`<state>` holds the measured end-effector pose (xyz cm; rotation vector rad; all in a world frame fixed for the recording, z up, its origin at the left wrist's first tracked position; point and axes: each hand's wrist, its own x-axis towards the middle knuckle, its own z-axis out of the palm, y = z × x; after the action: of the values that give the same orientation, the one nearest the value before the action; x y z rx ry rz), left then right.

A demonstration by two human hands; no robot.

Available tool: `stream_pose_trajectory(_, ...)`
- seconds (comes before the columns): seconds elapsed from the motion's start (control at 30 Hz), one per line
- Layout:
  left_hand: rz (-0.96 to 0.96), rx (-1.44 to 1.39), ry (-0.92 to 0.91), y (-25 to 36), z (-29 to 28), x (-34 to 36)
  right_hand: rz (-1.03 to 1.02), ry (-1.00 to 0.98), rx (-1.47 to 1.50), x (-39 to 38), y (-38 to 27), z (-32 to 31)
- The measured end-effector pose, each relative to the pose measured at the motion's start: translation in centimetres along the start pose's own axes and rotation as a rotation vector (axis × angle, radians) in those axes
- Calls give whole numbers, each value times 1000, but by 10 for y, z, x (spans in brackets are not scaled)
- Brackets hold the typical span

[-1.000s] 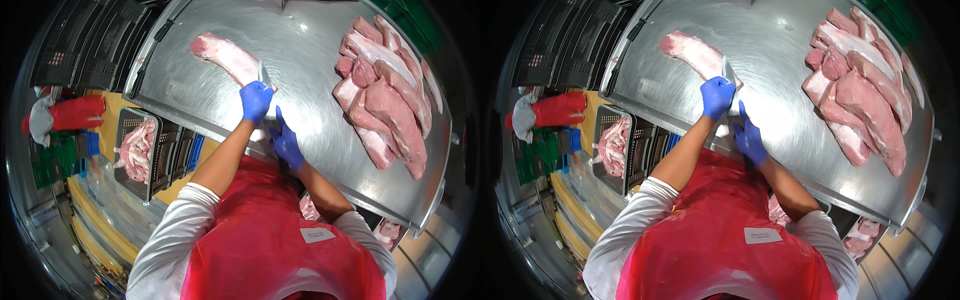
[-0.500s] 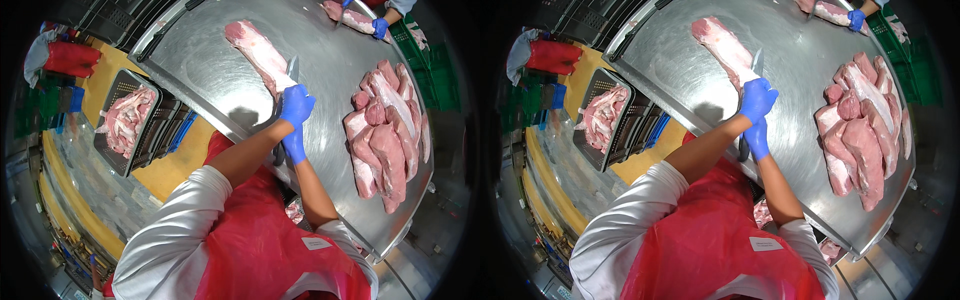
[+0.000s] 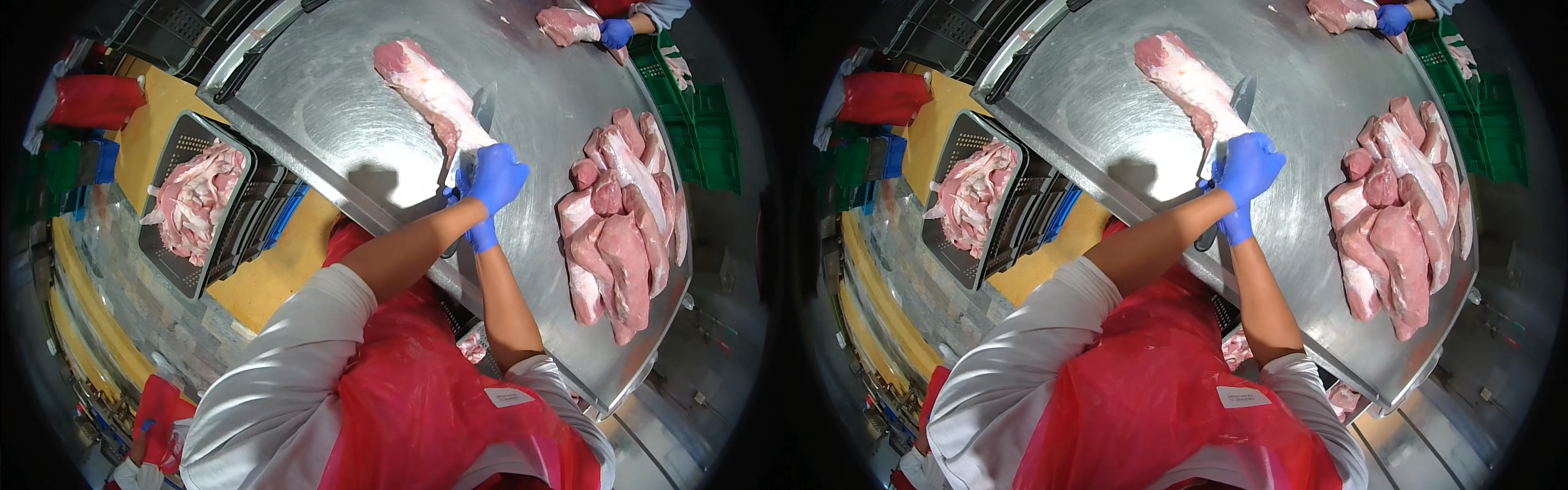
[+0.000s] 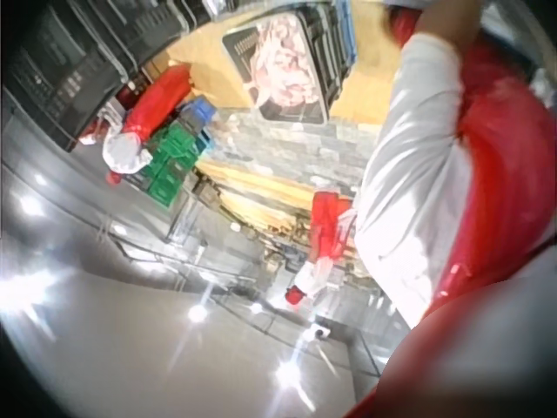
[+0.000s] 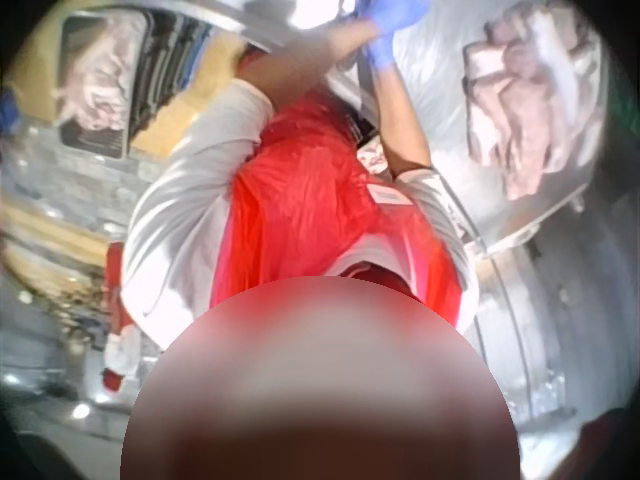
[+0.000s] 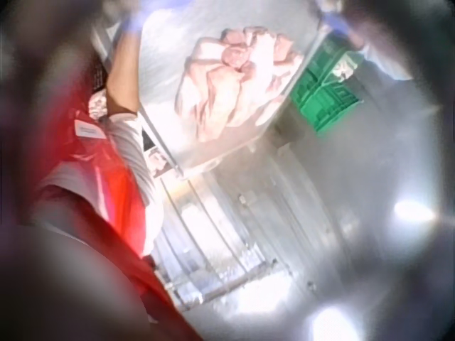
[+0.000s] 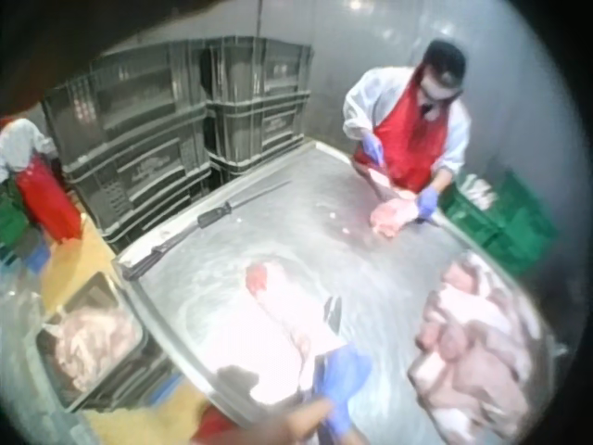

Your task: The person uses a knife to trim fat and cut large pieces of pork into smaller portions on a stainless steel table. Trimmed fat is placed into a nearby bin, and the cut meat is stacked on the table.

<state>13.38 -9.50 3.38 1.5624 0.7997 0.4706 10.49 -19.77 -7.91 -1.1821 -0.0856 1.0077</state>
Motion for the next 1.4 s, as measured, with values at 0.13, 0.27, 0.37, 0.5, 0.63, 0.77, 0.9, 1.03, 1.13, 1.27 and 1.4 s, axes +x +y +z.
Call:
stream_pose_trajectory(0.13,-18,-38,-19,-11,-8,1,-50,95,-855,-74,-25,71)
stream_pose_trajectory(0.27,-68,-61,-73,7,-7,-27,-151,90,-417,-20,51,4)
stream_pose_trajectory(0.37,-44,20,-152,40,-22,-15,159,-46,85,15,-12,39)
stream_pose_trajectory(0.5,-45,-215,-159,15,0,-10,-2,144,-69,-26,24,61)
stream_pose_trajectory(0.63,-53,-144,-226,29,-19,-30,-15,152,-107,-16,-35,121)
stream_pose_trajectory(0.77,-67,-208,-219,42,-16,-30,117,6,-131,34,-67,121)
stream_pose_trajectory(0.9,-2,-204,-273,38,-20,-34,-14,105,-251,-36,-47,167)
stream_pose_trajectory(1.03,-48,-317,-296,54,-30,-43,0,109,-103,30,-66,178)
stream_pose_trajectory(1.13,-55,-435,-338,74,-35,-16,-7,25,-55,50,-69,180)
stream_pose_trajectory(1.27,-13,-568,-258,88,-42,-6,13,33,-195,22,-33,205)
stream_pose_trajectory(1.4,-93,-582,-428,98,-58,-23,39,79,-152,59,-55,222)
